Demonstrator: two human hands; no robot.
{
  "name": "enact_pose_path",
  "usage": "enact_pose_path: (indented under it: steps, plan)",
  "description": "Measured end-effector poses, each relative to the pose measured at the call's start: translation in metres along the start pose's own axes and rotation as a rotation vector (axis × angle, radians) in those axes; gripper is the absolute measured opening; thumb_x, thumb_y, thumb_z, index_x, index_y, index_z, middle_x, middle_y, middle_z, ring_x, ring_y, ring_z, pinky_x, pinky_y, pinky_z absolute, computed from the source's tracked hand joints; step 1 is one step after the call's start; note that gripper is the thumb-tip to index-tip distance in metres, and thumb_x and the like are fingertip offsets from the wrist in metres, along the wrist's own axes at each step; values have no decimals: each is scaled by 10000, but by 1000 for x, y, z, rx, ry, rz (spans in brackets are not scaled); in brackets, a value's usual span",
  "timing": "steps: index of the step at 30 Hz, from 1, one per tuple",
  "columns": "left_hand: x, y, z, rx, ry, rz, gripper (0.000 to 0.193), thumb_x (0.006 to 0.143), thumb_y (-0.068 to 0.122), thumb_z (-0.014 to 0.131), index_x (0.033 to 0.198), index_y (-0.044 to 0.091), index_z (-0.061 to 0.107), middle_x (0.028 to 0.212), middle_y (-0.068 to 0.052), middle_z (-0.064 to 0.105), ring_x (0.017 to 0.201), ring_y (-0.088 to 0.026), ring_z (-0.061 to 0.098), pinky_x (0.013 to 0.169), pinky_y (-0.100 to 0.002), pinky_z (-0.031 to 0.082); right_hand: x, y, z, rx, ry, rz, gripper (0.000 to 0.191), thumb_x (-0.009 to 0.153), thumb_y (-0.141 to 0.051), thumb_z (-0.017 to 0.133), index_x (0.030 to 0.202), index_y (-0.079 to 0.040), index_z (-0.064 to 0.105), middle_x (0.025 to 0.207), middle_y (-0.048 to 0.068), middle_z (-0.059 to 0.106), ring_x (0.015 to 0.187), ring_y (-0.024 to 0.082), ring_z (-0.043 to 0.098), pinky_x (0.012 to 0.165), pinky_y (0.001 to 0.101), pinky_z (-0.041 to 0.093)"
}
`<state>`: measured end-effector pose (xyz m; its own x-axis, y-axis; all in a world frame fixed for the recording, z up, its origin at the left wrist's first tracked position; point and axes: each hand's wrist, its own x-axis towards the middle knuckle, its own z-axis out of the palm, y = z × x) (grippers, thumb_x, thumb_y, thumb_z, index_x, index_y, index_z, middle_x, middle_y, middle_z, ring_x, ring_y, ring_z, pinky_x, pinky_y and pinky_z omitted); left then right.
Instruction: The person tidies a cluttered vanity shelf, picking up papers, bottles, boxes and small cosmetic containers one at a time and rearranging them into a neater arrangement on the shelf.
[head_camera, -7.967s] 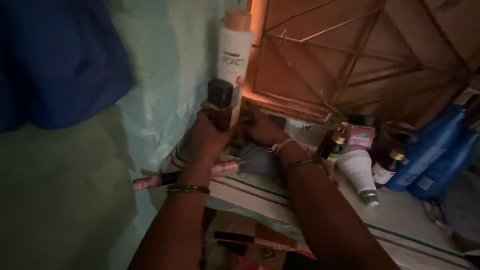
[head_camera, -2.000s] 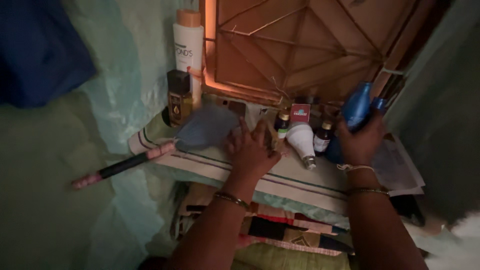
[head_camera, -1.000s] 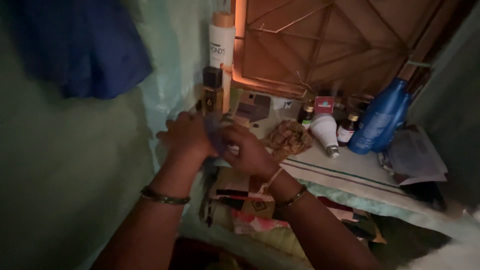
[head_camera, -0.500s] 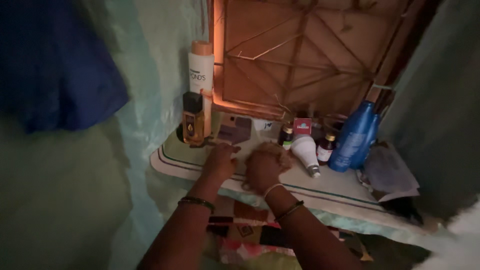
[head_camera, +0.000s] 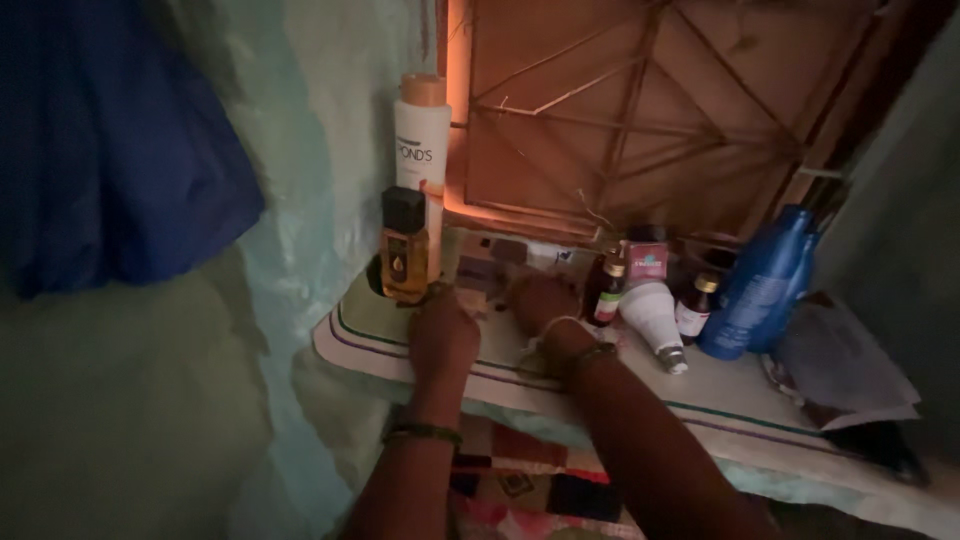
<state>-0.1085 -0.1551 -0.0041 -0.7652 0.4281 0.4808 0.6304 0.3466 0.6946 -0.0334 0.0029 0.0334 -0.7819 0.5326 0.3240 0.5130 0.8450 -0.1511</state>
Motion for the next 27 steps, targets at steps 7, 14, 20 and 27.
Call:
enact_pose_path:
  steps: [7, 14, 20, 27]
  plan:
    - [0, -4, -5, -267, 128, -68, 392, 1075, 317, 441, 1252, 26, 634, 1208, -235, 652, 1110, -447, 611, 913, -520, 497, 12, -43, 41, 78, 0, -519, 369, 924, -290, 621, 1171, -22, 684, 1207, 242, 687, 1127, 416, 637, 987, 501, 473]
    - [-4, -11, -5, -459, 210, 59, 381, 1076, 315, 411, 1211, 74, 674, 1190, -192, 684, 1085, -409, 647, 921, -504, 511, -15, -31, 3, 84, -261, -328, 436, 1013, -370, 518, 1275, -49, 655, 1307, 215, 670, 1214, 365, 636, 1053, 471, 471]
    - [0, -15, 1, -599, 231, -41, 394, 1029, 299, 437, 1265, 58, 642, 1202, -189, 686, 1061, -382, 693, 935, -483, 535, -51, -23, -11, -180, 11, -412, 538, 985, -381, 516, 1399, -43, 577, 1333, 276, 613, 1155, 450, 607, 958, 556, 459]
    - [9, -19, 1, -522, 22, -40, 470, 1021, 414, 509, 1248, 36, 672, 1222, -218, 678, 1128, -434, 620, 937, -505, 486, -59, -73, 34, 429, -84, -443, 550, 806, -256, 765, 1274, -12, 611, 1307, 235, 630, 1184, 392, 618, 1006, 474, 477]
